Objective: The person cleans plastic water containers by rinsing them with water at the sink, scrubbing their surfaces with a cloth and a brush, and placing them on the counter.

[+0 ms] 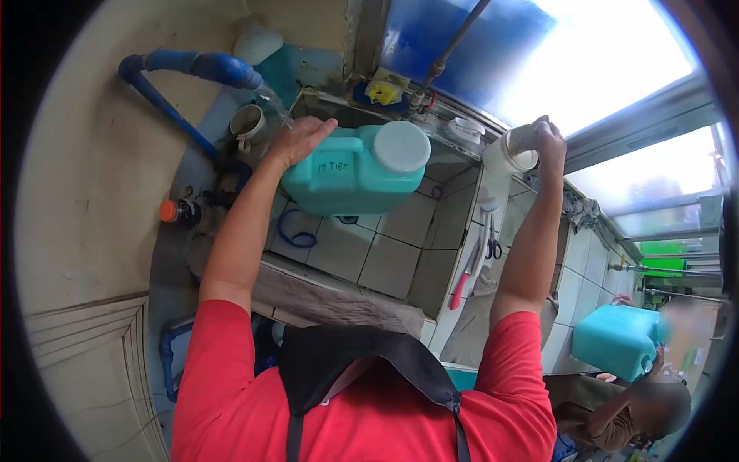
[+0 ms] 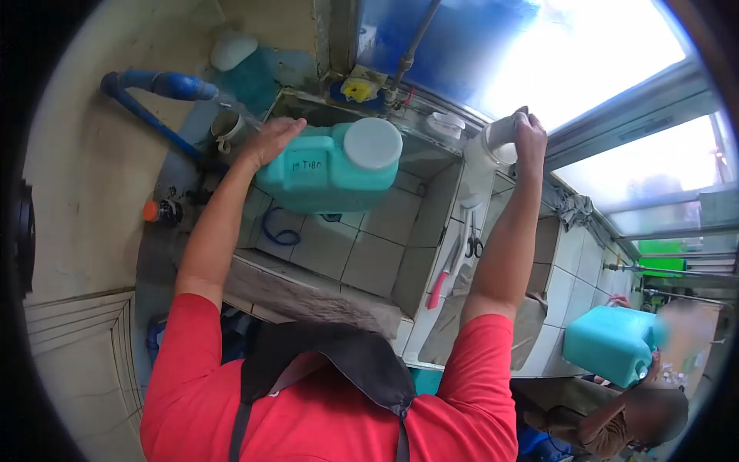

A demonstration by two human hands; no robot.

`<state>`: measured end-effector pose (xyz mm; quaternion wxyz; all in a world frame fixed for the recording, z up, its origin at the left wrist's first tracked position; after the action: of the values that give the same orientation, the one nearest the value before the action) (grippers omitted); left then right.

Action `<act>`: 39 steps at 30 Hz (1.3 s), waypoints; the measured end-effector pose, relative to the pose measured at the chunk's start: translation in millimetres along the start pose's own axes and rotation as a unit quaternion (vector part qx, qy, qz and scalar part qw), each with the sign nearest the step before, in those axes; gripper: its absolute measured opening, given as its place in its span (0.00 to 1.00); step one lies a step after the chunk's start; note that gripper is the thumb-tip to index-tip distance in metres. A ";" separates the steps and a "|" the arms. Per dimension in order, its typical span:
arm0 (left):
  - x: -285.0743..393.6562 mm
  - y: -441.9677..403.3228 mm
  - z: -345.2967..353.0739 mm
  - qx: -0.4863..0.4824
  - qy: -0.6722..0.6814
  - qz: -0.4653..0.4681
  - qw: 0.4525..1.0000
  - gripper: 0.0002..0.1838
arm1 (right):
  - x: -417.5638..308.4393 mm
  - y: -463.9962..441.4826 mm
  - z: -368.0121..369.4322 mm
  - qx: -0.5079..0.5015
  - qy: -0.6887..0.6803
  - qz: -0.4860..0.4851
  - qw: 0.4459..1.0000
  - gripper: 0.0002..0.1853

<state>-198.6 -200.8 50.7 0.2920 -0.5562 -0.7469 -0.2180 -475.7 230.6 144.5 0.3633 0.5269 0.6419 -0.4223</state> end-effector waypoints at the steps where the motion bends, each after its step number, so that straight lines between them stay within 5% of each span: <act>1: -0.8 1.5 1.4 0.005 -0.003 -0.016 1.000 0.34 | -10.8 19.0 9.8 -0.002 0.003 -0.002 1.000 0.17; 3: 0.0 4.7 2.2 0.013 -0.003 -0.031 0.999 0.34 | -36.1 51.7 34.2 -0.035 -0.157 -0.041 0.986 0.16; 5: -3.5 6.7 3.5 0.002 -0.040 -0.057 0.998 0.36 | -34.0 83.0 76.1 -0.086 -0.054 -0.178 0.979 0.15; 6: -4.6 7.9 3.9 0.006 -0.039 -0.055 0.998 0.36 | -43.5 113.5 97.9 -0.060 -0.091 -0.139 0.984 0.13; 7: -6.2 7.9 4.2 0.012 -0.050 -0.053 0.997 0.34 | -42.9 136.4 125.2 -0.037 0.012 -0.270 0.962 0.13; 8: -7.5 8.0 4.4 0.017 -0.062 -0.051 0.997 0.33 | -39.2 161.7 157.0 -0.114 0.013 -0.273 0.955 0.16; 10: -8.9 8.2 6.2 0.015 -0.071 -0.035 0.997 0.33 | -65.4 229.1 196.3 -0.011 0.220 -0.455 0.863 0.21; 11: -8.8 9.9 8.1 0.007 -0.081 -0.023 0.996 0.32 | -75.0 237.6 204.8 -0.010 0.222 -0.454 0.863 0.21; 13: -4.0 18.1 5.7 0.013 -0.093 0.002 0.996 0.32 | -69.3 224.9 214.4 -0.118 0.049 -0.227 0.966 0.23; 18: 8.6 32.6 2.6 0.065 -0.123 0.010 0.990 0.30 | -60.7 204.0 226.9 0.027 0.306 -0.270 0.913 0.33; 20: 8.4 29.1 2.4 0.078 -0.132 0.021 0.988 0.29 | -67.7 239.7 251.9 -0.168 0.310 -0.384 0.853 0.33; 25: 4.1 31.2 9.6 0.115 -0.117 0.104 0.981 0.28 | -58.1 192.6 234.4 -0.143 0.280 -0.339 0.887 0.25; 27: 7.5 35.1 9.4 0.131 -0.109 0.115 0.979 0.28 | -41.0 169.4 217.3 -0.059 0.404 -0.110 0.906 0.23; 28: 9.1 34.7 8.7 0.132 -0.129 0.110 0.977 0.28 | -54.9 183.7 222.1 -0.028 0.371 -0.259 0.891 0.23; 29: 11.5 32.8 7.8 0.135 -0.148 0.106 0.974 0.29 | -49.5 180.8 221.8 -0.023 0.372 -0.257 0.892 0.23; 31: 14.9 33.6 4.6 0.119 -0.140 0.107 0.977 0.29 | -50.3 197.4 246.1 -0.194 0.287 -0.433 0.832 0.23; 32: 15.4 34.5 5.4 0.102 -0.135 0.107 0.980 0.29 | -60.9 179.6 239.3 -0.227 0.295 -0.395 0.840 0.22; 33: 16.9 36.2 7.4 0.101 -0.136 0.112 0.979 0.29 | -54.8 158.9 231.3 -0.251 0.442 -0.274 0.816 0.17; 35: 20.8 38.1 6.3 0.125 -0.158 0.112 0.973 0.27 | -59.7 151.4 211.8 -0.236 0.398 -0.101 0.881 0.14; 37: 24.9 37.9 5.5 0.141 -0.169 0.121 0.968 0.27 | -45.2 168.7 249.2 -0.229 0.331 -0.320 0.857 0.17; 39: 21.8 36.0 8.3 0.134 -0.176 0.130 0.967 0.27 | -64.1 210.4 263.4 -0.335 0.261 -0.464 0.778 0.17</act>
<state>-170.3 -169.7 59.5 0.2535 -0.6342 -0.7300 0.0252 -251.7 -18.2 69.5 0.0955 0.1006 0.9798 -0.1443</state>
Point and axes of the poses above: each hand's wrist, its own y-axis away from the middle knuckle, its own z-axis out of the palm, x = y × z, the point moved 7 cm from there along -y, towards the middle knuckle, and after that the axes turned 4 degrees about -y, right-handed, at the moved point
